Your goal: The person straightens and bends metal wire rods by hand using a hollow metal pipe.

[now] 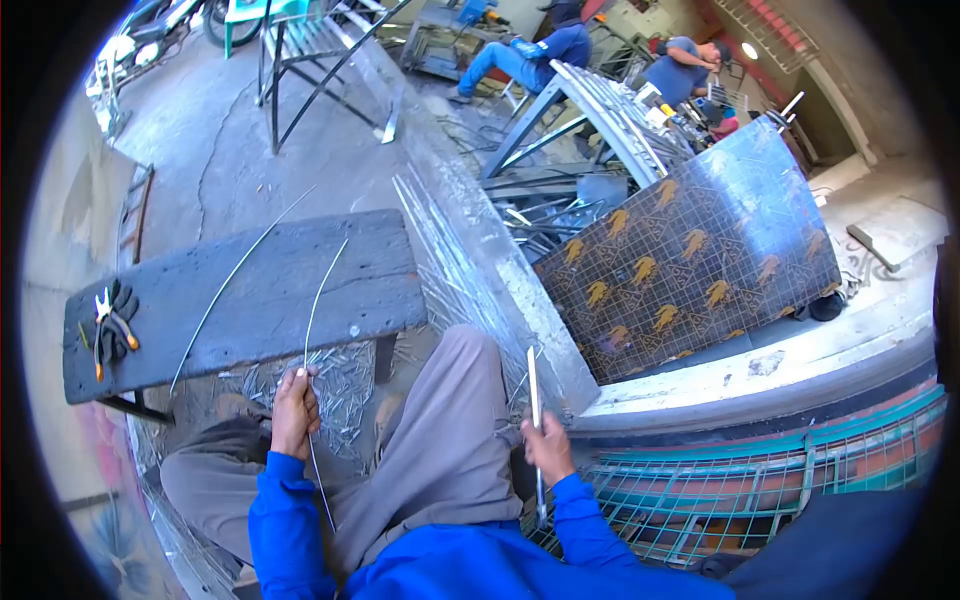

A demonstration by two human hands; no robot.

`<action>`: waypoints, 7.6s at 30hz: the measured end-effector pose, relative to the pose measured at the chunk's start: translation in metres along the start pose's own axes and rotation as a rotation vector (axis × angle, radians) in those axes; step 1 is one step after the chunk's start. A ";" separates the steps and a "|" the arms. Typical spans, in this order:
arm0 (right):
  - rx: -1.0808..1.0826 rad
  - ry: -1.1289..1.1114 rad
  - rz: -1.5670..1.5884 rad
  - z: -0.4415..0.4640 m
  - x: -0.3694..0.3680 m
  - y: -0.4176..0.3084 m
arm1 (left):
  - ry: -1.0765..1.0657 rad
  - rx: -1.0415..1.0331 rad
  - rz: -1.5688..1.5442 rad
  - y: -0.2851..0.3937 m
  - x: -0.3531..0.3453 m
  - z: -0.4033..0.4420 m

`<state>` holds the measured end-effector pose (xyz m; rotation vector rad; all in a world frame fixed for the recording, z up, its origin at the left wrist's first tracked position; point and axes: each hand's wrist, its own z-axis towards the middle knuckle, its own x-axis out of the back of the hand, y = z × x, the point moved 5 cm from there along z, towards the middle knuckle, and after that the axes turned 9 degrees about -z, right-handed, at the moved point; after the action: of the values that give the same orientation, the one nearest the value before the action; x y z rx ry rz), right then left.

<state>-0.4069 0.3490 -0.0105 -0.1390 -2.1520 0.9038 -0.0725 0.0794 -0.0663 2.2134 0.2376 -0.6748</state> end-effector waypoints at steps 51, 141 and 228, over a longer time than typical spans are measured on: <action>0.619 -0.171 -0.169 0.025 -0.168 -0.136 | 0.172 -0.364 0.835 0.045 0.005 0.033; 0.645 -0.286 -0.393 0.044 -0.214 -0.159 | 0.270 -0.421 1.110 0.036 0.044 0.003; 0.664 -0.264 -0.490 0.026 -0.199 -0.139 | 0.302 -0.542 1.368 0.085 0.052 -0.047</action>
<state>-0.2623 0.1570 -0.0563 0.8365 -1.8601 1.3209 0.0217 0.0552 -0.0140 1.4401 -0.8025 0.4409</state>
